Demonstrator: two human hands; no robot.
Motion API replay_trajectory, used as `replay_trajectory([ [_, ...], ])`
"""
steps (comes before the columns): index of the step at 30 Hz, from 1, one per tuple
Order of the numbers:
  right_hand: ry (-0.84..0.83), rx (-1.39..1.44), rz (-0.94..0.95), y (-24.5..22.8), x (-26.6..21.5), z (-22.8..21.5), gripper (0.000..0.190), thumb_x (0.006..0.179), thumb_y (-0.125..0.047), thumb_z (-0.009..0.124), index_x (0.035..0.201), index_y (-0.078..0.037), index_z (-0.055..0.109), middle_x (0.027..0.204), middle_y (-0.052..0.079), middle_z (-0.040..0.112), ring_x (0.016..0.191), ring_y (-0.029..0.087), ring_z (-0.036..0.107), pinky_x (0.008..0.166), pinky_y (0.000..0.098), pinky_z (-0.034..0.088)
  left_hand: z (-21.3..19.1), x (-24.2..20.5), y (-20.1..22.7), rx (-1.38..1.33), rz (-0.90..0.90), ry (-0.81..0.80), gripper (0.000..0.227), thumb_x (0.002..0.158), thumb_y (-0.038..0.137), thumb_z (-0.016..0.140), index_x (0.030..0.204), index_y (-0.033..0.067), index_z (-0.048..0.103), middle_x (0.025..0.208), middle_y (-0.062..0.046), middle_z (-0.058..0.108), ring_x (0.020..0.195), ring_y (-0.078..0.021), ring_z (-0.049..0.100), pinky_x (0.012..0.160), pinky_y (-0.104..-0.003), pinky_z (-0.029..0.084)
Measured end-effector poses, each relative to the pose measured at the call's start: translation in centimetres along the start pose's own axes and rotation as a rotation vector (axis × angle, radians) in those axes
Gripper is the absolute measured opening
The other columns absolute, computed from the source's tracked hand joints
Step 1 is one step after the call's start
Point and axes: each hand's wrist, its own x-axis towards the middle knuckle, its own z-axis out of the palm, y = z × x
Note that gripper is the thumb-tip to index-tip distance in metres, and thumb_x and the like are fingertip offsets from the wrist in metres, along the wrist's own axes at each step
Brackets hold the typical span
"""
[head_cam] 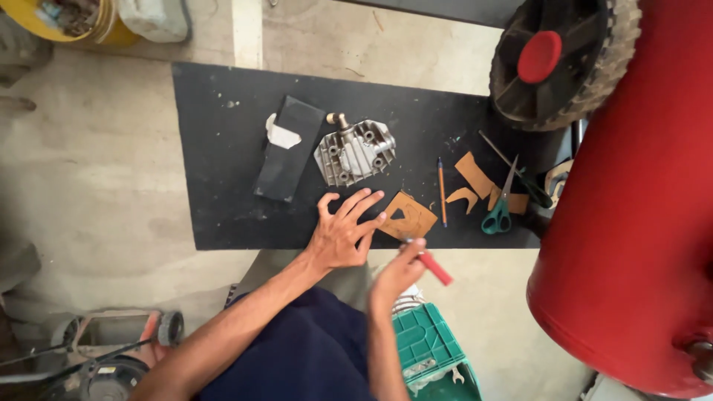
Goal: The person uses a red utility knife to cut a shape out of a piece of cardboard on a workbench. They repeatedly lift the cardboard to check the cut and then place it on a metal engine part to verify the fit.
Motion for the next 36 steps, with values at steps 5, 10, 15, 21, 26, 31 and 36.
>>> replay_trajectory([
  [5, -0.057, 0.043, -0.194, -3.4, 3.8, -2.9, 0.029, 0.111, -0.028, 0.057, 0.086, -0.013, 0.056, 0.076, 0.002, 0.059, 0.076, 0.012, 0.053, 0.083, 0.0275, 0.044, 0.6, -0.7, -0.1, 0.039, 0.008, -0.011, 0.025, 0.09, 0.022, 0.061, 0.112, 0.027, 0.072, 0.145, -0.002, 0.06, 0.135, -0.0203, 0.055, 0.104, -0.055, 0.027],
  [10, -0.358, 0.006, -0.46, -1.7, 6.8, -3.1, 0.016, 0.108, -0.016, 0.061, 0.098, -0.003, 0.057, 0.1, 0.015, 0.065, 0.105, 0.025, 0.064, 0.103, 0.0391, 0.045, 0.6, -0.4, 0.2, 0.085, -0.005, 0.016, 0.03, 0.092, 0.017, 0.062, 0.117, 0.0312, 0.07, 0.14, -0.001, 0.062, 0.132, -0.0191, 0.057, 0.103, -0.054, 0.028],
  [15, -0.475, 0.094, -0.423, -0.7, 5.9, -3.6, 0.015, 0.109, -0.013, 0.056, 0.114, 0.001, 0.056, 0.108, 0.013, 0.063, 0.101, 0.017, 0.062, 0.097, 0.0371, 0.05, 2.1, -0.2, 0.0, 0.148, -0.045, 0.125, 0.009, 0.102, 0.028, 0.065, 0.11, 0.0242, 0.068, 0.126, 0.002, 0.065, 0.119, -0.0182, 0.062, 0.099, -0.053, 0.035],
  [21, -0.455, 0.045, -0.518, 0.1, 3.9, -4.3, 0.013, 0.105, -0.012, 0.064, 0.104, 0.0, 0.06, 0.098, 0.015, 0.065, 0.094, 0.023, 0.067, 0.09, 0.0376, 0.052, 0.7, -2.1, 1.3, 0.101, -0.036, 0.092, 0.033, 0.101, 0.044, 0.06, 0.13, 0.028, 0.066, 0.135, -0.002, 0.064, 0.128, -0.0202, 0.059, 0.106, -0.058, 0.029],
  [26, -0.451, -0.01, -0.522, 2.0, 4.0, -2.3, 0.02, 0.107, -0.02, 0.061, 0.101, -0.001, 0.059, 0.09, 0.016, 0.067, 0.089, 0.023, 0.067, 0.086, 0.0391, 0.052, 0.8, -3.0, 0.7, 0.214, -0.021, -0.026, 0.049, 0.094, 0.05, 0.063, 0.139, 0.0313, 0.06, 0.149, -0.002, 0.055, 0.139, -0.0183, 0.05, 0.111, -0.058, 0.027],
  [31, -0.417, -0.064, -0.473, 2.4, 3.5, -1.3, 0.023, 0.105, -0.024, 0.064, 0.097, -0.003, 0.06, 0.081, 0.014, 0.07, 0.077, 0.024, 0.068, 0.077, 0.0385, 0.053, 0.9, -3.2, 0.5, 0.202, -0.059, -0.07, 0.055, 0.088, 0.05, 0.069, 0.139, 0.0327, 0.06, 0.151, 0.001, 0.054, 0.14, -0.0169, 0.048, 0.112, -0.057, 0.025],
  [36, -0.347, -0.161, -0.474, 2.7, 3.6, -0.9, 0.026, 0.105, -0.031, 0.064, 0.098, -0.006, 0.061, 0.077, 0.019, 0.07, 0.076, 0.034, 0.071, 0.072, 0.0422, 0.054, 1.3, -3.5, 0.1, 0.176, -0.06, -0.072, 0.058, 0.088, 0.05, 0.069, 0.142, 0.0329, 0.058, 0.152, 0.001, 0.053, 0.141, -0.0163, 0.047, 0.114, -0.057, 0.023],
])
